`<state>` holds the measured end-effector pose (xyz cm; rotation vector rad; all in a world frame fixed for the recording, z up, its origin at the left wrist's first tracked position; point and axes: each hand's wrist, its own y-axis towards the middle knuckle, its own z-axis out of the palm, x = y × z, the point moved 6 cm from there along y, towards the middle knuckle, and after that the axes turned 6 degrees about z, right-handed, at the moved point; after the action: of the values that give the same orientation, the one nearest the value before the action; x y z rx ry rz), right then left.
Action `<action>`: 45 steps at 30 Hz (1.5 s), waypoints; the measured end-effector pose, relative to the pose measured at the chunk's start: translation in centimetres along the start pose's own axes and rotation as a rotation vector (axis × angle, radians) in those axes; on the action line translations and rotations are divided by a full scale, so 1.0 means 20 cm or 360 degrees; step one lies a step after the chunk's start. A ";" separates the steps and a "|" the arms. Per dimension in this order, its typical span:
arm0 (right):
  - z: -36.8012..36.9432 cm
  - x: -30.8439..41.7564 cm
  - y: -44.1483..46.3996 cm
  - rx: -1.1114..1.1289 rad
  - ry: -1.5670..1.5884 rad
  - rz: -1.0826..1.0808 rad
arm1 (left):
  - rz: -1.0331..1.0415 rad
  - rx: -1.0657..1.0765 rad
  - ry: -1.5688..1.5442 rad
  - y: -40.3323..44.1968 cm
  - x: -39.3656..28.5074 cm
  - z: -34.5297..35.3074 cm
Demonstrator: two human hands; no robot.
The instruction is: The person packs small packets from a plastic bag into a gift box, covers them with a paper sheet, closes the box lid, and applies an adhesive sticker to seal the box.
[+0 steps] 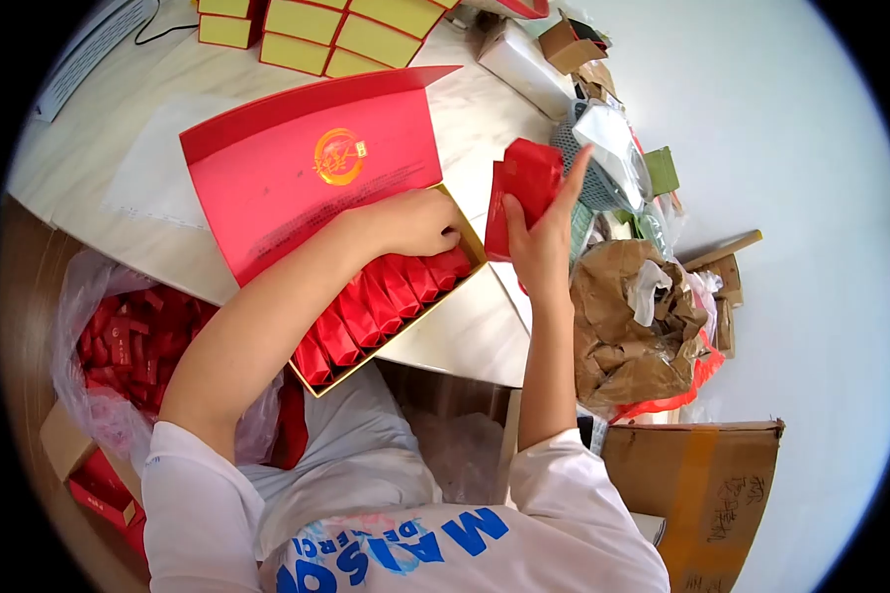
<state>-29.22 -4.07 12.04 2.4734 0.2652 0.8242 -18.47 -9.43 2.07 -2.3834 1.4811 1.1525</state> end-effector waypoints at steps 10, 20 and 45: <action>0.22 0.02 0.00 0.0291 -0.0141 -0.0295 | 0.0026 -0.0100 0.0055 -0.03 -0.08 -0.09; 0.27 -0.02 0.15 0.0572 0.0181 -0.0205 | -0.0027 -0.0072 0.0028 -0.05 -0.07 -0.10; 0.33 -0.05 0.12 0.0565 -0.0033 -0.0241 | 0.0180 -0.0461 0.0682 -0.05 -0.10 -0.21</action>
<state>-25.91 -9.12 8.26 2.7424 0.6316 0.7383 -15.92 -9.35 6.07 -2.9238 1.6855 0.9753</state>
